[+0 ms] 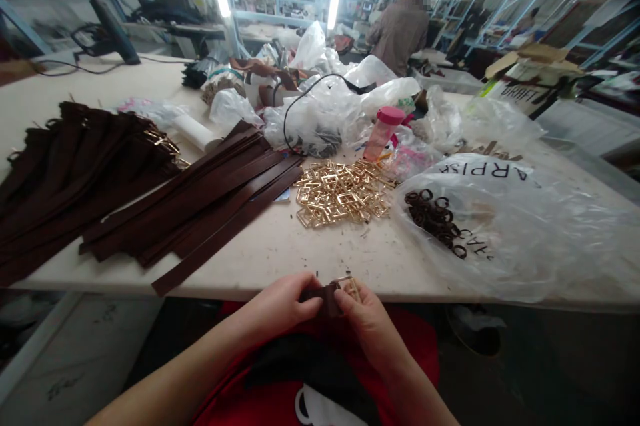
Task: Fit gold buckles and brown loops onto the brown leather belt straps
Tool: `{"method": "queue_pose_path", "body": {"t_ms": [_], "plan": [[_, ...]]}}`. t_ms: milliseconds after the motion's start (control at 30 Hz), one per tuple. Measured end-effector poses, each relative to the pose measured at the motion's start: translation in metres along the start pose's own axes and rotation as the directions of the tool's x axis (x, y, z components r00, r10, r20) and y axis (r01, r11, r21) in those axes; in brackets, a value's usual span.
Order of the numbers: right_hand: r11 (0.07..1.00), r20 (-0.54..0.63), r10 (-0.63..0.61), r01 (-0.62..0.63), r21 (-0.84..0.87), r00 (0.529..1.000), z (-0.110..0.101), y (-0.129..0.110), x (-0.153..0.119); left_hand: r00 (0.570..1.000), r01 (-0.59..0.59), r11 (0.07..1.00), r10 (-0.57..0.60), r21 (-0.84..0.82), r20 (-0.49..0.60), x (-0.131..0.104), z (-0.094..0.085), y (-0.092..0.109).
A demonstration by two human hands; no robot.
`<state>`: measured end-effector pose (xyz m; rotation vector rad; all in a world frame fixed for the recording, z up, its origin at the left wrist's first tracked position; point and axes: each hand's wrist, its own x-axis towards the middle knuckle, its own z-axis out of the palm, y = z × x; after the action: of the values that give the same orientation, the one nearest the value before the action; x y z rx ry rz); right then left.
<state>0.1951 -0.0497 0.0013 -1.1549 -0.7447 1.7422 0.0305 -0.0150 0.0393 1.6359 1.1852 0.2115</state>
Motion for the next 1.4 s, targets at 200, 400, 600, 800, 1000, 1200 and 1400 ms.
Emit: {"method": "queue_pose_path", "body": {"t_ms": [200,400,600,800,1000,1200,1400], "plan": [[0.734,-0.086,-0.373,0.237,-0.636,0.924,-0.016,0.005,0.006,0.987,0.116,0.936,-0.071,-0.331,0.145,0.000,0.002,-0.005],[0.921,-0.122,-0.262,0.210,-0.327,0.957,-0.009,0.012,-0.001,0.995,0.092,0.895,-0.064,-0.436,0.079,0.004,0.010,-0.006],[0.982,-0.056,-0.167,0.161,-0.096,0.984,0.003,0.014,-0.003,0.995,0.089,0.803,-0.045,-0.589,0.090,0.000,0.017,-0.006],[0.851,-0.106,-0.377,0.299,-0.431,0.920,-0.001,0.004,-0.004,0.970,0.132,0.686,0.058,-0.715,0.234,-0.006,0.011,-0.012],[0.827,-0.114,-0.373,0.274,-0.491,0.921,-0.005,0.010,-0.005,0.916,0.264,0.728,0.017,-0.633,0.401,-0.007,0.012,-0.014],[0.830,-0.008,-0.301,0.258,-0.495,0.953,-0.010,0.010,-0.008,0.938,0.273,0.717,-0.051,-0.641,0.342,-0.005,0.014,-0.008],[0.773,0.063,-0.300,0.282,-0.569,0.952,-0.010,0.012,-0.017,0.940,0.236,0.755,-0.017,-0.611,0.342,0.000,0.014,-0.007]]}}
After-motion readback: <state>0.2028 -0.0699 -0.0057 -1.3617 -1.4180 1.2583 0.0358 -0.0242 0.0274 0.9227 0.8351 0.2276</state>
